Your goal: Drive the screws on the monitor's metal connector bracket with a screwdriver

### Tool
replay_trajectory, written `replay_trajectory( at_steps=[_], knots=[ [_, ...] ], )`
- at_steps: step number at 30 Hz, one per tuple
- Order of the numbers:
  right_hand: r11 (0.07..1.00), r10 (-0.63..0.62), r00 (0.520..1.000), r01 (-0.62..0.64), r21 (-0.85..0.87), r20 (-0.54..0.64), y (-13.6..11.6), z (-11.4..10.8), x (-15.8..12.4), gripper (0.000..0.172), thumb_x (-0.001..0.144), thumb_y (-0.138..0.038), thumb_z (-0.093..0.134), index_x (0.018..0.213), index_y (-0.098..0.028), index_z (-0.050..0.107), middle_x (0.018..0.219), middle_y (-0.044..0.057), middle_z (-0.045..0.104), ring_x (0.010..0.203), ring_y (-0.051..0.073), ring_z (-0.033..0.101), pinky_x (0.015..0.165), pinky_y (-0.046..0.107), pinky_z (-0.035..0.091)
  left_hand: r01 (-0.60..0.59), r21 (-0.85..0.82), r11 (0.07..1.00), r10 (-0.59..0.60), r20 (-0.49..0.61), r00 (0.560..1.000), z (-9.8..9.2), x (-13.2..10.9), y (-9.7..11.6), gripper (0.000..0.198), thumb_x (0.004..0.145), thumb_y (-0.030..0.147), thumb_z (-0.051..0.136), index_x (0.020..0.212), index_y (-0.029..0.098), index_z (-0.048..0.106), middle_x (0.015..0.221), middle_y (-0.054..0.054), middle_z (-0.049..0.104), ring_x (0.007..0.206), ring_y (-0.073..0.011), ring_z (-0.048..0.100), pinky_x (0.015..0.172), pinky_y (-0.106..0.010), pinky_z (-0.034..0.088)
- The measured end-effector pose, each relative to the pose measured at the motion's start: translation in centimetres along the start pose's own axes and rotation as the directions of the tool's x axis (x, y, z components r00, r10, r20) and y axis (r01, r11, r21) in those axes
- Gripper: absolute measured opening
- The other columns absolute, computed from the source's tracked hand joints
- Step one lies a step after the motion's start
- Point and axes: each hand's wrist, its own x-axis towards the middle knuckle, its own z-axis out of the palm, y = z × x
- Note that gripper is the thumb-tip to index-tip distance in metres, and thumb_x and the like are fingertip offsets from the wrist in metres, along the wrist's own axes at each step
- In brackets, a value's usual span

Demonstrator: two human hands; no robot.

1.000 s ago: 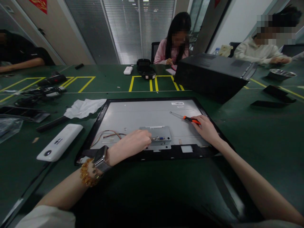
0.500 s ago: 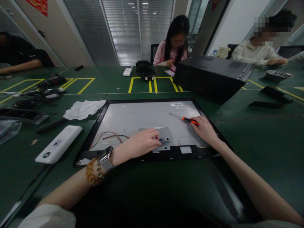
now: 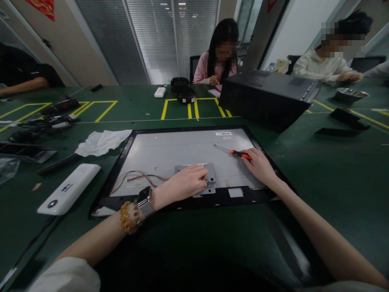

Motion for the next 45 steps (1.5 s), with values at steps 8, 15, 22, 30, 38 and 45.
replay_trajectory(
  at_steps=[8,15,22,30,38,45],
  knots=[
    [1.0,-0.011,1.0,0.011,-0.014,0.006,-0.2,0.0,0.0,0.028,0.093,-0.027,0.045,0.112,-0.017,0.063,0.106,0.014,0.065,0.101,0.032,0.059,0.089,0.048,0.047,-0.089,0.16,0.983,0.09,-0.001,0.996,1.1,0.4,0.4,0.02,0.094,0.008,0.053,0.077,0.013,0.062,0.085,-0.004,0.054,0.079,-0.017,0.047,0.072,-0.031,0.04],
    [1.0,-0.017,1.0,0.017,-0.004,-0.01,0.1,0.2,0.0,0.028,0.092,-0.028,0.046,0.113,-0.02,0.063,0.106,0.013,0.066,0.101,0.033,0.06,0.087,0.049,0.047,-0.15,0.234,0.961,0.157,-0.012,0.988,1.1,0.7,1.2,0.019,0.093,0.006,0.054,0.078,0.011,0.064,0.086,-0.006,0.058,0.081,-0.0188,0.051,0.071,-0.033,0.04],
    [1.0,-0.017,1.0,0.017,0.0,-0.016,0.0,0.2,0.0,0.03,0.092,-0.029,0.045,0.114,-0.02,0.063,0.106,0.013,0.066,0.103,0.033,0.06,0.087,0.05,0.048,-0.118,0.218,0.969,0.115,0.028,0.993,0.8,1.0,1.8,0.015,0.091,0.006,0.06,0.077,0.011,0.065,0.083,-0.005,0.059,0.081,-0.0185,0.053,0.071,-0.032,0.04],
    [1.0,-0.021,1.0,0.021,-0.007,-0.014,-0.3,0.0,0.0,0.029,0.092,-0.028,0.045,0.113,-0.019,0.063,0.105,0.013,0.066,0.1,0.033,0.061,0.088,0.05,0.047,-0.114,0.168,0.979,0.112,0.021,0.993,0.8,1.1,1.4,0.017,0.091,0.008,0.062,0.074,0.011,0.065,0.079,-0.004,0.06,0.078,-0.0183,0.054,0.069,-0.032,0.04],
    [1.0,-0.016,1.0,0.016,-0.003,-0.013,-0.1,0.0,0.1,0.029,0.092,-0.027,0.045,0.113,-0.02,0.064,0.105,0.013,0.067,0.1,0.033,0.061,0.087,0.049,0.047,-0.125,0.127,0.984,0.122,0.028,0.992,0.5,1.0,1.2,0.019,0.091,0.006,0.062,0.072,0.012,0.064,0.08,-0.003,0.06,0.078,-0.0168,0.054,0.068,-0.03,0.039],
    [1.0,-0.007,1.0,0.007,-0.005,-0.007,0.0,0.2,0.0,0.028,0.092,-0.026,0.046,0.112,-0.018,0.064,0.107,0.014,0.066,0.101,0.032,0.06,0.089,0.049,0.048,-0.11,0.14,0.984,0.104,0.053,0.993,0.6,1.0,1.4,0.015,0.089,0.007,0.064,0.075,0.012,0.065,0.083,-0.003,0.061,0.081,-0.0178,0.055,0.07,-0.031,0.041]
  ],
)
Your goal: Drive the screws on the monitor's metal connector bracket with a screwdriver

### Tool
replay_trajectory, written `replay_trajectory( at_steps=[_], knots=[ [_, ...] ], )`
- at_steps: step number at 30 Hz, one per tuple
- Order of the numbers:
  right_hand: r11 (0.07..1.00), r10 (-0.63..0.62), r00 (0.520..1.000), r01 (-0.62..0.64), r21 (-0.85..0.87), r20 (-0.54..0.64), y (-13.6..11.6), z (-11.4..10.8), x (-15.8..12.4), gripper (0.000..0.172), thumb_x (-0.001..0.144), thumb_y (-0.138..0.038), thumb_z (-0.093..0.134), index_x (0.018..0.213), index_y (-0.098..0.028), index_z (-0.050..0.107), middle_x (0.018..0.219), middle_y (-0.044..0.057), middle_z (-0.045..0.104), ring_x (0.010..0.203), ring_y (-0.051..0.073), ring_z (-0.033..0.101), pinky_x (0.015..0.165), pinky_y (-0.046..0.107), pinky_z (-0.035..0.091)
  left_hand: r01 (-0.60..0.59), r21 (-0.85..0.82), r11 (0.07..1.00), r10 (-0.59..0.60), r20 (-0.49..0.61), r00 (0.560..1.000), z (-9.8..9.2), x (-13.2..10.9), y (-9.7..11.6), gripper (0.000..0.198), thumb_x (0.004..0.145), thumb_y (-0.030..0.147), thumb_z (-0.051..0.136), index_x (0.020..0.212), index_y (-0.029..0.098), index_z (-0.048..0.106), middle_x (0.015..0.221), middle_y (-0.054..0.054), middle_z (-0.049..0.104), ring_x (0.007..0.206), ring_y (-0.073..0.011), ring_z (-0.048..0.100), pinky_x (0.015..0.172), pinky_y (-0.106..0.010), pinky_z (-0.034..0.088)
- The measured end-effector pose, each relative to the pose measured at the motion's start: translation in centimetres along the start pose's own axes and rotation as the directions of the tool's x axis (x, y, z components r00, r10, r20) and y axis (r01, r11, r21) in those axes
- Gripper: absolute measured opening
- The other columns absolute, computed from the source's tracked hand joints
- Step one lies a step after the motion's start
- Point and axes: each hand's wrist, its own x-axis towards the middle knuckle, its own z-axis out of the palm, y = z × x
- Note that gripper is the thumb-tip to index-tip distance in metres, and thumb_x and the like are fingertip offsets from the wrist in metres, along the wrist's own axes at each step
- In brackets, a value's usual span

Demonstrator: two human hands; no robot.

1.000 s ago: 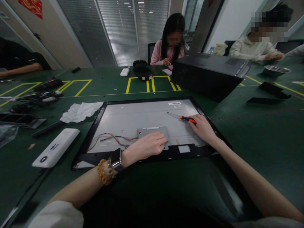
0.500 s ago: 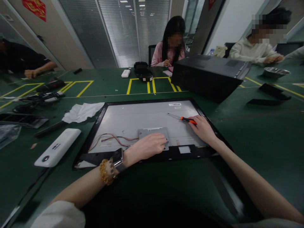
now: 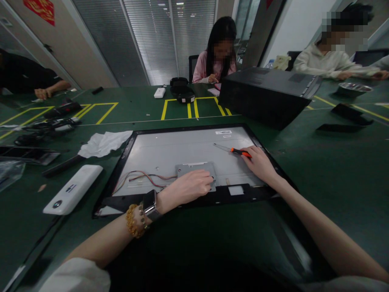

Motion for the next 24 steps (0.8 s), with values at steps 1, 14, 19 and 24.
replay_trajectory(
  at_steps=[1,14,19,24],
  knots=[
    [1.0,0.002,1.0,-0.002,0.001,0.0,0.0,0.0,0.0,0.028,0.092,-0.026,0.046,0.112,-0.018,0.064,0.107,0.014,0.066,0.101,0.032,0.06,0.089,0.049,0.047,0.008,-0.002,1.0,-0.008,0.006,1.0,0.0,0.0,0.0,0.015,0.089,0.006,0.064,0.075,0.012,0.065,0.083,-0.003,0.061,0.082,-0.018,0.055,0.071,-0.031,0.041],
    [1.0,0.007,1.0,-0.007,0.029,-0.016,-0.4,-0.2,0.0,0.027,0.09,-0.028,0.048,0.109,-0.019,0.065,0.103,0.013,0.067,0.098,0.032,0.061,0.087,0.049,0.048,0.136,-0.126,0.983,-0.133,0.032,0.991,-0.7,-0.2,-0.2,0.022,0.089,0.003,0.059,0.069,0.013,0.062,0.08,-0.003,0.059,0.072,-0.0149,0.052,0.066,-0.028,0.041],
    [0.998,0.009,1.0,-0.008,0.07,-0.021,-0.4,-0.3,0.0,0.027,0.091,-0.027,0.048,0.108,-0.016,0.066,0.102,0.014,0.067,0.098,0.031,0.061,0.087,0.048,0.048,0.215,-0.291,0.932,-0.247,-0.076,0.966,-0.9,-0.8,-1.6,0.016,0.094,0.014,0.057,0.086,0.014,0.07,0.085,-0.004,0.062,0.079,-0.0149,0.057,0.069,-0.026,0.045],
    [0.99,0.019,0.998,-0.01,0.14,-0.056,-0.9,-0.6,0.0,0.026,0.091,-0.026,0.047,0.107,-0.016,0.066,0.102,0.014,0.065,0.095,0.03,0.062,0.085,0.046,0.049,0.385,-0.291,0.876,-0.456,-0.235,0.858,0.3,-2.6,-5.9,0.019,0.096,0.018,0.052,0.097,0.013,0.07,0.09,-0.006,0.065,0.082,-0.0164,0.06,0.074,-0.028,0.048]
  ],
)
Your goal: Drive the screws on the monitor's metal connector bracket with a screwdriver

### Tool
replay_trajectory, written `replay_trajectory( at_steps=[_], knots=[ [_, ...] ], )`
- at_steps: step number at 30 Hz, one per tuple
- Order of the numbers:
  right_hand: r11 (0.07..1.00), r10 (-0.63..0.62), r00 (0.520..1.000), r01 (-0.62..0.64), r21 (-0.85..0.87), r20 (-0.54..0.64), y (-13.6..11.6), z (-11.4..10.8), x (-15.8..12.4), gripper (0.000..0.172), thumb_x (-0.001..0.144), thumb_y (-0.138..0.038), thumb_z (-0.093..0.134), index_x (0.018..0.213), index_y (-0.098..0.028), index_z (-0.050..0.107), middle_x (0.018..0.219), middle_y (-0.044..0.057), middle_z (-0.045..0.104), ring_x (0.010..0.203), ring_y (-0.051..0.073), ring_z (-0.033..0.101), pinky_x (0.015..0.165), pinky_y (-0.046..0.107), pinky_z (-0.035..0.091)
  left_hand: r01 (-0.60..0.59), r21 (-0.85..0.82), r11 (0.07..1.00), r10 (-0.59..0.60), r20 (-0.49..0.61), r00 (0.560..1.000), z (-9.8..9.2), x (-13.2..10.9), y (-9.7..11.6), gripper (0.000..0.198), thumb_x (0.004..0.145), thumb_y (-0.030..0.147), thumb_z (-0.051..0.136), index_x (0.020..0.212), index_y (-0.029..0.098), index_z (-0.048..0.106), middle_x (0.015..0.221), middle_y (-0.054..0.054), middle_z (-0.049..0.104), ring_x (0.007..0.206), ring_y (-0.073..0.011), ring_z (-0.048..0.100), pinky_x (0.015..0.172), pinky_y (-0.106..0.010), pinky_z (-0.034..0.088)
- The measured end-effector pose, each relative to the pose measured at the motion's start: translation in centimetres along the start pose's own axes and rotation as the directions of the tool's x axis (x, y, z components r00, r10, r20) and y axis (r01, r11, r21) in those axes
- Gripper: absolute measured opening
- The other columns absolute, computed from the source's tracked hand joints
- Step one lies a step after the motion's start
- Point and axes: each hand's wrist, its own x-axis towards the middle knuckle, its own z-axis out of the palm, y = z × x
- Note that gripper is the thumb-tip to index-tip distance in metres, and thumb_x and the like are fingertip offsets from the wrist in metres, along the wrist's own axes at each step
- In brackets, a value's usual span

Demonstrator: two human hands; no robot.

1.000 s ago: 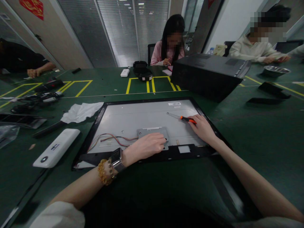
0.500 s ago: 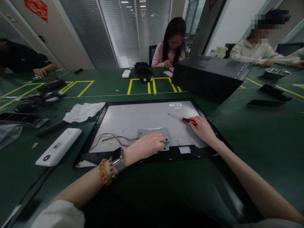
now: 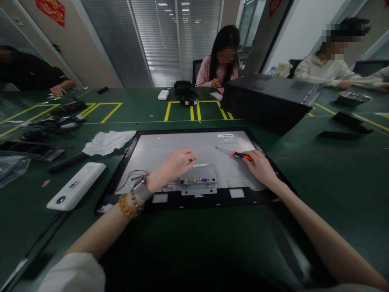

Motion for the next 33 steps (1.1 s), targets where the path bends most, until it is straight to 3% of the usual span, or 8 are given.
replay_trajectory(
  at_steps=[5,9,12,15,18,20,28,33],
  knots=[
    [0.994,0.005,0.997,0.003,0.112,-0.073,-1.9,-0.5,0.3,0.026,0.093,-0.028,0.048,0.111,-0.018,0.063,0.105,0.013,0.066,0.092,0.026,0.064,0.081,0.042,0.051,0.184,0.198,0.963,-0.182,-0.028,0.983,1.1,-0.8,-5.0,0.02,0.092,0.016,0.052,0.098,0.013,0.071,0.092,-0.008,0.065,0.087,-0.0206,0.062,0.079,-0.033,0.05],
    [0.975,-0.008,0.998,0.023,0.22,-0.069,-4.9,-1.2,1.0,0.03,0.094,-0.034,0.05,0.119,-0.02,0.061,0.107,0.01,0.068,0.089,0.023,0.065,0.076,0.039,0.053,0.206,0.247,0.947,-0.22,0.031,0.975,2.1,-1.6,-6.3,0.024,0.092,0.017,0.051,0.108,0.013,0.068,0.101,-0.009,0.064,0.096,-0.0223,0.061,0.088,-0.035,0.049],
    [0.853,0.062,0.997,-0.03,0.522,-0.045,-8.0,-1.8,2.2,0.031,0.087,-0.035,0.063,0.113,-0.02,0.065,0.099,0.008,0.069,0.084,0.022,0.065,0.074,0.039,0.053,0.204,0.243,0.948,-0.218,0.032,0.975,2.7,-1.8,-6.3,0.028,0.094,0.017,0.047,0.117,0.014,0.064,0.116,-0.01,0.061,0.108,-0.0227,0.058,0.096,-0.036,0.045],
    [0.658,0.117,0.993,-0.07,0.75,-0.01,-10.8,-2.0,3.8,0.024,0.083,-0.032,0.069,0.104,-0.022,0.069,0.082,0.002,0.067,0.076,0.017,0.063,0.074,0.036,0.052,0.213,0.248,0.945,-0.232,0.048,0.972,3.0,-2.0,-6.2,0.034,0.095,0.015,0.044,0.126,0.013,0.058,0.131,-0.012,0.055,0.119,-0.0233,0.053,0.103,-0.038,0.041],
    [0.454,0.147,0.989,-0.074,0.888,0.008,-12.7,-1.5,4.8,0.014,0.083,-0.031,0.069,0.094,-0.023,0.07,0.089,0.001,0.069,0.07,0.013,0.062,0.072,0.033,0.054,0.22,0.257,0.941,-0.245,0.07,0.967,3.1,-2.1,-6.1,0.037,0.097,0.015,0.041,0.132,0.013,0.053,0.14,-0.013,0.05,0.126,-0.0228,0.049,0.108,-0.038,0.037],
    [0.4,0.147,0.989,-0.082,0.913,0.025,-13.4,-0.9,5.0,0.012,0.086,-0.033,0.066,0.091,-0.023,0.069,0.09,0.001,0.069,0.07,0.012,0.063,0.071,0.032,0.055,0.216,0.258,0.942,-0.245,0.084,0.966,3.1,-2.2,-6.2,0.038,0.098,0.017,0.039,0.133,0.013,0.051,0.141,-0.012,0.05,0.128,-0.0222,0.048,0.109,-0.038,0.036],
    [0.439,-0.004,0.998,-0.054,0.897,0.062,-16.3,-0.5,2.8,0.014,0.094,-0.031,0.054,0.104,-0.021,0.055,0.088,0.002,0.07,0.078,0.017,0.072,0.072,0.035,0.062,0.207,0.259,0.943,-0.236,0.083,0.968,3.5,-2.2,-6.7,0.039,0.098,0.017,0.038,0.135,0.014,0.05,0.142,-0.011,0.049,0.128,-0.0224,0.047,0.109,-0.038,0.036],
    [0.479,-0.103,0.994,0.013,0.878,0.041,-16.7,0.3,1.9,0.014,0.095,-0.027,0.054,0.109,-0.022,0.054,0.091,0.002,0.07,0.086,0.018,0.073,0.076,0.033,0.062,0.21,0.279,0.937,-0.239,0.074,0.968,3.6,-2.2,-6.7,0.039,0.097,0.017,0.039,0.134,0.013,0.051,0.14,-0.013,0.05,0.124,-0.0232,0.05,0.106,-0.038,0.038]
  ],
)
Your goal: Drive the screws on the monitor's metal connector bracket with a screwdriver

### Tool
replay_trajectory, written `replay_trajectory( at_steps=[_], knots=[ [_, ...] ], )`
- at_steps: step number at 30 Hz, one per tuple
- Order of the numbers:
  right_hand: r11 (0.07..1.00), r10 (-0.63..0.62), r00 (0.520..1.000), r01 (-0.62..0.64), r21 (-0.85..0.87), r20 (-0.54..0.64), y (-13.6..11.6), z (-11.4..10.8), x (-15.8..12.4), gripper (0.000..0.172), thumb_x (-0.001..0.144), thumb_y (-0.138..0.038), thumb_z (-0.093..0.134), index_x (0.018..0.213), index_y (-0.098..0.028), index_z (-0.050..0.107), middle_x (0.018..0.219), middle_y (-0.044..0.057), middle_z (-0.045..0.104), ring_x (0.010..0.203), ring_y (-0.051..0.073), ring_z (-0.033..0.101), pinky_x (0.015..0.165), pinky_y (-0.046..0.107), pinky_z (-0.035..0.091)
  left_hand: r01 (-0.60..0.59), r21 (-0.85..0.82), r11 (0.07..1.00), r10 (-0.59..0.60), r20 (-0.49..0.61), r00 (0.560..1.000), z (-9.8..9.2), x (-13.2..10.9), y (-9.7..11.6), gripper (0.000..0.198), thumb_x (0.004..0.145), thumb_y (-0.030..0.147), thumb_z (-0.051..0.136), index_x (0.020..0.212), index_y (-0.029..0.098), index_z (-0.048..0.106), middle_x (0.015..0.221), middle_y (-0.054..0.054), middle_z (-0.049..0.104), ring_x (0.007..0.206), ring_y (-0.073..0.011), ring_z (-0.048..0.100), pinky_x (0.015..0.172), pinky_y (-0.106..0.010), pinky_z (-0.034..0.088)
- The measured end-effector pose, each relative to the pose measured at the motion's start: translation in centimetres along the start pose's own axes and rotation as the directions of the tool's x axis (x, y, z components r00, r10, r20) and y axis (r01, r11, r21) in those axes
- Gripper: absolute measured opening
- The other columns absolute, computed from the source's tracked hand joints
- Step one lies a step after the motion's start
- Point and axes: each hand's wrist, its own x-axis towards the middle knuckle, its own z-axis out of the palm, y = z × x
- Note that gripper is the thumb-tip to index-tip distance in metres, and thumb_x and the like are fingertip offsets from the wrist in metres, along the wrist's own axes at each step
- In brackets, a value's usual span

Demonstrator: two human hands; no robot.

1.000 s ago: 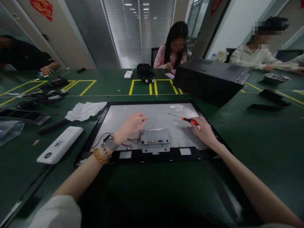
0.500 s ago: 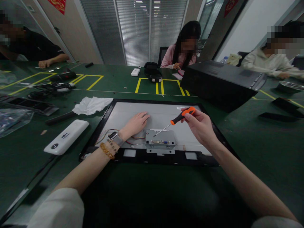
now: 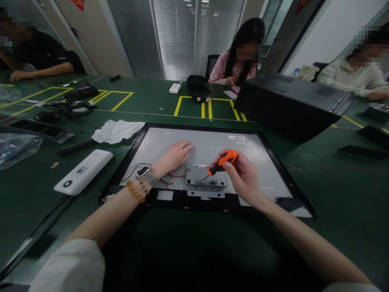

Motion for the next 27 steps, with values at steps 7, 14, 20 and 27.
replay_trajectory(
  at_steps=[7,14,20,27],
  knots=[
    [0.995,-0.026,0.998,0.03,-0.094,0.053,0.85,-0.02,-0.35,0.019,0.095,-0.024,0.054,0.114,-0.022,0.053,0.095,0.002,0.072,0.089,0.018,0.073,0.077,0.032,0.06,-0.007,0.002,1.0,0.007,0.008,1.0,-0.08,0.05,-0.03,0.039,0.097,0.017,0.038,0.134,0.014,0.051,0.14,-0.012,0.05,0.125,-0.0229,0.049,0.106,-0.039,0.038],
    [0.995,-0.039,0.993,0.049,-0.092,0.108,0.9,0.11,-0.54,0.02,0.095,-0.022,0.054,0.115,-0.022,0.053,0.098,0.003,0.072,0.093,0.018,0.072,0.081,0.032,0.06,-0.01,-0.018,1.0,0.01,0.014,1.0,-0.02,0.06,-0.09,0.04,0.097,0.018,0.036,0.134,0.015,0.05,0.141,-0.012,0.049,0.126,-0.0229,0.048,0.107,-0.04,0.037],
    [0.984,-0.035,0.987,0.062,-0.167,0.158,0.76,0.31,-0.72,0.02,0.094,-0.023,0.056,0.114,-0.022,0.053,0.101,0.005,0.071,0.096,0.019,0.071,0.081,0.032,0.059,0.002,-0.008,1.0,-0.002,0.026,1.0,-0.06,0.13,-0.01,0.039,0.098,0.018,0.037,0.134,0.014,0.051,0.141,-0.012,0.049,0.127,-0.0229,0.048,0.108,-0.038,0.036],
    [0.972,-0.145,0.966,0.18,-0.154,0.217,0.83,0.44,-1.02,0.044,0.096,-0.015,0.049,0.136,-0.03,0.038,0.115,0.005,0.067,0.102,0.018,0.069,0.088,0.037,0.057,0.001,0.003,1.0,-0.001,0.024,1.0,0.11,0.16,-0.09,0.039,0.098,0.019,0.036,0.134,0.014,0.05,0.142,-0.012,0.049,0.127,-0.0228,0.048,0.108,-0.038,0.035]
  ],
)
